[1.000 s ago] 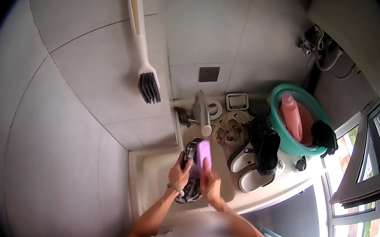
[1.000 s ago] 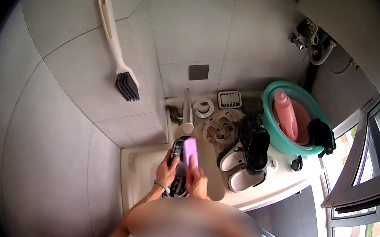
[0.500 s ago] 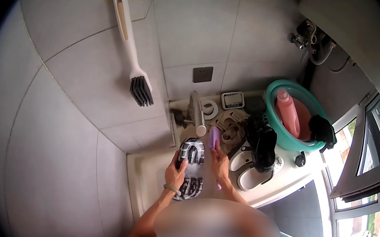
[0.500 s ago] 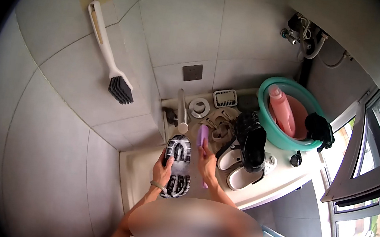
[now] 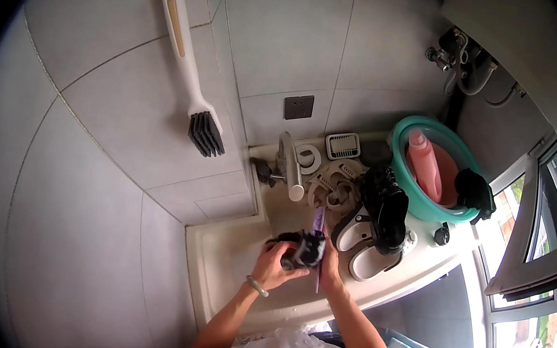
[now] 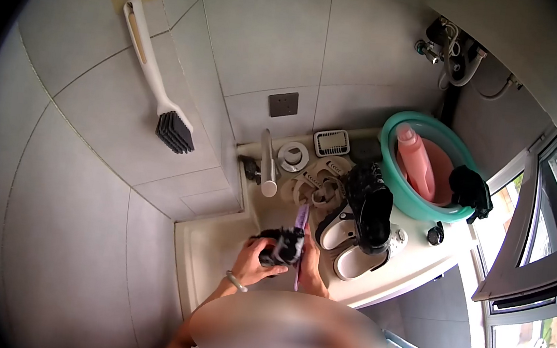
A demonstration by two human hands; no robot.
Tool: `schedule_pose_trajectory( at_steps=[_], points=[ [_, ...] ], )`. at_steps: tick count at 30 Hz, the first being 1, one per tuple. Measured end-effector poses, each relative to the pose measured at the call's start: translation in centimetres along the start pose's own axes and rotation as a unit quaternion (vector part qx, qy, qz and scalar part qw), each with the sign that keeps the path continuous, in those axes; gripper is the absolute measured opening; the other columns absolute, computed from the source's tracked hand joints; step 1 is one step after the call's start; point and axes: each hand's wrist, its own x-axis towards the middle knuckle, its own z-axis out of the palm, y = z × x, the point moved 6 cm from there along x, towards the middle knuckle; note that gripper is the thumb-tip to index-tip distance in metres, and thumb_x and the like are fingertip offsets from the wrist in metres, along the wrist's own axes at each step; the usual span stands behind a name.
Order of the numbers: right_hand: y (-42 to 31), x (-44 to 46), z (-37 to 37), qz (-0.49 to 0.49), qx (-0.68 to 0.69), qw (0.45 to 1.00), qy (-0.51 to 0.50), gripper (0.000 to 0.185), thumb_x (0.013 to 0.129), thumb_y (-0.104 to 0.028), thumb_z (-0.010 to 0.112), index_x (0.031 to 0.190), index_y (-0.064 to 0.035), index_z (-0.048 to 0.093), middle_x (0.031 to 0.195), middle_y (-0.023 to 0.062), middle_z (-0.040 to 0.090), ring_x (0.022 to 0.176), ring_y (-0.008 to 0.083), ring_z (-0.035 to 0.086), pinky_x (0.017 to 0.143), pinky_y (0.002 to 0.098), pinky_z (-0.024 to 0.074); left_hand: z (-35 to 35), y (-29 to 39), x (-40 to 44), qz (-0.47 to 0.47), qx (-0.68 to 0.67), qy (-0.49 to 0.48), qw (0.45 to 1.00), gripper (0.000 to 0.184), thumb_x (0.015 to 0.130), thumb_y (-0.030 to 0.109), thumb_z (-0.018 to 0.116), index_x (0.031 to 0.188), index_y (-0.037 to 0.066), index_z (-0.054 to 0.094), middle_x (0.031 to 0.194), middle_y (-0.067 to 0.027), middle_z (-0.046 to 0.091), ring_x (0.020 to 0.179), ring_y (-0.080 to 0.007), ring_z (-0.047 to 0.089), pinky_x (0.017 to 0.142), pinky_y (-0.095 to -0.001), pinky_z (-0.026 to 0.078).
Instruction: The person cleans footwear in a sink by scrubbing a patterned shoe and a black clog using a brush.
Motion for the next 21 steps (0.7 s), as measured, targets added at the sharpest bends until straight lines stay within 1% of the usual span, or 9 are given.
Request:
schedule_pose_trajectory(
  at_steps=[2, 3, 6, 8, 10, 12, 15, 19, 21],
  points=[
    [-1.8, 0.1, 0.6, -0.150, 0.005, 0.988, 0.024, 0.054, 0.100, -0.032, 0.042, 0.148, -0.0101, 0.034, 0.103, 0.0025, 0.063, 0.084, 0.0111, 0.057, 0.078, 0.0251, 0.0468, 1.9, -2.2, -0.7, -0.145, -0.264, -0.027, 0.953, 0.055, 0.085, 0.045, 0.065, 0.121, 0.006, 0.051, 0.111, -0.0062, 0.062, 0.104, -0.0206, 0.057, 0.093, -0.0356, 0.042],
    [-2.2, -0.6, 1.3, -0.140, -0.002, 0.990, 0.020, 0.057, 0.099, -0.030, 0.044, 0.149, -0.0063, 0.030, 0.109, 0.0036, 0.063, 0.101, 0.0138, 0.056, 0.094, 0.0258, 0.0415, 3.0, -3.5, -1.4, -0.222, -0.355, -0.013, 0.908, 0.055, 0.090, 0.049, 0.057, 0.124, 0.007, 0.051, 0.113, -0.0053, 0.061, 0.105, -0.0180, 0.057, 0.093, -0.0335, 0.044],
    [-2.4, -1.5, 3.2, -0.188, -0.225, 0.955, 0.033, 0.053, 0.096, -0.026, 0.055, 0.146, -0.0139, 0.040, 0.104, 0.0029, 0.064, 0.092, 0.0107, 0.055, 0.087, 0.0231, 0.0428, 4.8, -3.8, -1.7, -0.305, -0.626, -0.075, 0.714, 0.055, 0.093, 0.051, 0.053, 0.128, 0.008, 0.052, 0.117, -0.0055, 0.062, 0.109, -0.0177, 0.059, 0.094, -0.0335, 0.047],
    [-1.6, -1.1, 3.1, -0.212, -0.222, 0.952, 0.009, 0.052, 0.096, -0.026, 0.056, 0.145, -0.0169, 0.042, 0.100, 0.0007, 0.064, 0.079, 0.0066, 0.052, 0.074, 0.0208, 0.0431, 5.0, -5.3, -2.1, -0.355, -0.632, -0.051, 0.687, 0.048, 0.091, 0.036, 0.061, 0.127, 0.005, 0.054, 0.118, -0.0084, 0.063, 0.107, -0.0205, 0.062, 0.093, -0.0377, 0.050],
    [-1.0, -1.5, 3.1, -0.104, -0.229, 0.968, -0.004, 0.051, 0.098, -0.025, 0.051, 0.146, -0.0128, 0.038, 0.099, 0.0010, 0.066, 0.080, 0.0049, 0.051, 0.070, 0.0189, 0.0417, 6.0, -7.3, -3.0, -0.330, -0.662, -0.044, 0.672, 0.046, 0.086, 0.021, 0.060, 0.126, 0.000, 0.054, 0.117, -0.0106, 0.063, 0.106, -0.0203, 0.063, 0.092, -0.0362, 0.051],
    [-1.7, -1.9, 2.8, -0.207, -0.305, 0.929, 0.005, 0.051, 0.098, -0.030, 0.051, 0.146, -0.0138, 0.039, 0.092, -0.0017, 0.064, 0.065, 0.0042, 0.042, 0.058, 0.0195, 0.0375, 6.7, -10.1, -4.6, -0.335, -0.619, 0.029, 0.710, 0.039, 0.080, 0.010, 0.057, 0.115, -0.007, 0.059, 0.106, -0.0127, 0.067, 0.096, -0.0220, 0.066, 0.089, -0.0334, 0.052],
    [-2.7, -4.8, 3.1, -0.156, -0.373, 0.915, -0.011, 0.050, 0.098, -0.030, 0.051, 0.145, -0.0156, 0.042, 0.086, 0.0001, 0.059, 0.068, 0.0066, 0.045, 0.061, 0.0214, 0.0394, 5.2, -10.7, -6.2, -0.324, -0.668, 0.127, 0.658, 0.022, 0.075, 0.004, 0.061, 0.097, -0.002, 0.061, 0.086, -0.0054, 0.063, 0.075, -0.0147, 0.062, 0.069, -0.0262, 0.052],
    [-0.3, -6.6, 4.8, -0.304, -0.484, 0.814, -0.103, 0.045, 0.095, -0.018, 0.055, 0.139, -0.0152, 0.048, 0.078, 0.0258, 0.060, 0.060, 0.0192, 0.057, 0.060, 0.0354, 0.0467, 4.0, -10.3, -6.9, -0.273, -0.674, 0.151, 0.670, 0.045, 0.069, 0.002, 0.058, 0.113, -0.005, 0.055, 0.103, -0.0095, 0.062, 0.093, -0.0194, 0.062, 0.083, -0.0302, 0.052],
    [-0.8, -5.2, 4.3, -0.268, -0.534, 0.800, -0.058, 0.045, 0.094, -0.015, 0.055, 0.138, -0.0177, 0.049, 0.075, 0.0249, 0.060, 0.058, 0.0321, 0.060, 0.057, 0.0387, 0.0470, 3.3, -8.8, -6.7, -0.211, -0.687, 0.130, 0.684, 0.061, 0.065, 0.002, 0.055, 0.125, -0.008, 0.049, 0.117, -0.0139, 0.059, 0.107, -0.0258, 0.060, 0.095, -0.0347, 0.050]
  ],
)
